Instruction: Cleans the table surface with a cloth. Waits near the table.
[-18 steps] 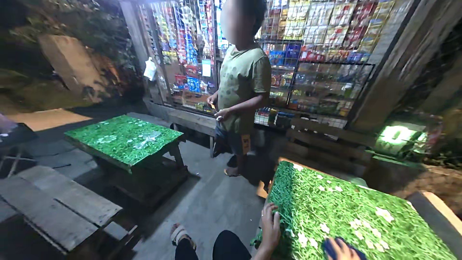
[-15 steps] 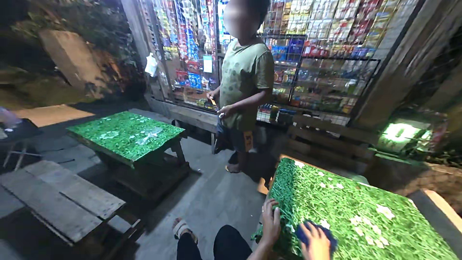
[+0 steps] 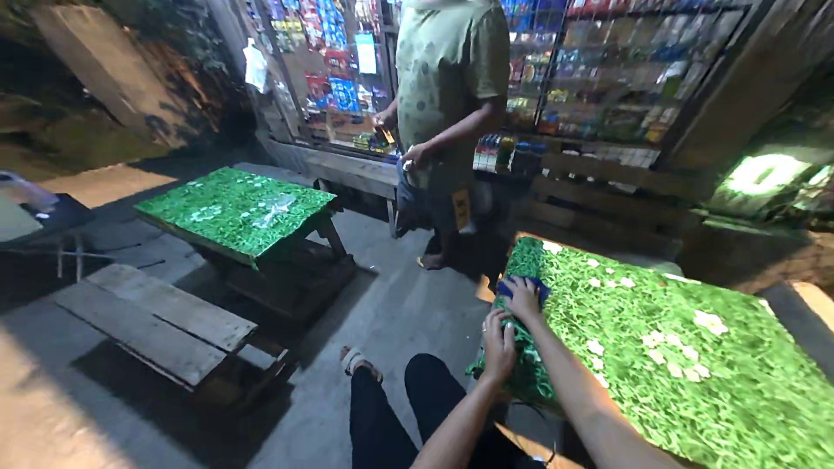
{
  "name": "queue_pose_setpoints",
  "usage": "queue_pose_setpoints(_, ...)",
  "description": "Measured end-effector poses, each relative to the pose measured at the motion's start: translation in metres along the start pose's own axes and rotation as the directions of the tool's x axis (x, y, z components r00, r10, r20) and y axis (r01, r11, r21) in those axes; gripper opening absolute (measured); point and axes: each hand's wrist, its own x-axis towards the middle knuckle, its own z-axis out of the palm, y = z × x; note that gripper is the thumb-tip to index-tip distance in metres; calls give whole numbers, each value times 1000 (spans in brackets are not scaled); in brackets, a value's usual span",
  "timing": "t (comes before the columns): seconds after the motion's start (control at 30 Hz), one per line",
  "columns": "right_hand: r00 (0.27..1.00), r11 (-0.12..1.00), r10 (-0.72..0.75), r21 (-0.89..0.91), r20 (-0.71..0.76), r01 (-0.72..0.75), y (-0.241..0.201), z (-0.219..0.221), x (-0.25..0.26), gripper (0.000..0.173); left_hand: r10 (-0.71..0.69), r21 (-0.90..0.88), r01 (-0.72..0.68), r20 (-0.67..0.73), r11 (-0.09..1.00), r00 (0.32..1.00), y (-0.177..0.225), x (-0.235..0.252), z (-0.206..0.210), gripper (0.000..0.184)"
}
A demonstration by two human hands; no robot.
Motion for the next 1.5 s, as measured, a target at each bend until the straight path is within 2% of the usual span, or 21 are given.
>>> queue_pose_setpoints(0.2, 986, 998, 61, 29, -153, -57, 50, 16, 76, 48, -3, -22, 3, 11, 1000, 1000, -4, 0, 0, 38)
queue_pose_setpoints(0.37, 981, 995, 78, 68, -177, -67, 73, -8, 128, 48, -14, -33, 15, 35, 999, 999, -1, 6, 5, 38)
queue_pose_setpoints(0.57, 968, 977, 139, 189, -211, -99, 114, -13, 197, 48, 20, 32, -23, 77, 999, 997, -7, 4, 14, 39)
queue_pose_setpoints(0.63, 960, 982, 131, 164, -247, -92, 129, -23, 216, 47, 16, 45, -20, 94, 999, 995, -5, 8, 16, 40)
queue_pose_setpoints(0.77, 967, 986, 134, 128, -218, -108, 183, -51, 230, 47, -8, 76, 0, 102, 997, 995, -3, 9, 21, 42)
queue_pose_setpoints(0.93, 920, 969, 246, 79, -305, -233, 319, -103, 182, 46, -4, 139, -12, 115, 990, 993, 0, 11, 23, 44)
queue_pose_setpoints(1.03, 852, 931, 358, 74, -382, -357, 396, -141, 127, 47, -21, 142, 4, 113, 990, 993, 3, 12, 26, 43)
queue_pose_setpoints(1.1, 794, 888, 446, 94, -413, -450, 432, -162, 92, 47, -10, 147, -7, 117, 989, 993, 2, 14, 27, 42)
queue_pose_setpoints(1.23, 680, 791, 587, 132, -439, -597, 474, -186, 37, 48, -10, 148, -12, 149, 989, 989, 3, 17, 27, 44)
queue_pose_setpoints(1.37, 648, 760, 610, 107, -456, -641, 490, -201, 21, 53, -54, 239, 16, 153, 971, 987, 12, 21, 24, 42)
queue_pose_setpoints(1.5, 622, 745, 643, 178, -446, -643, 469, -209, 3, 56, -61, 226, 33, 117, 974, 991, 16, 22, 20, 38)
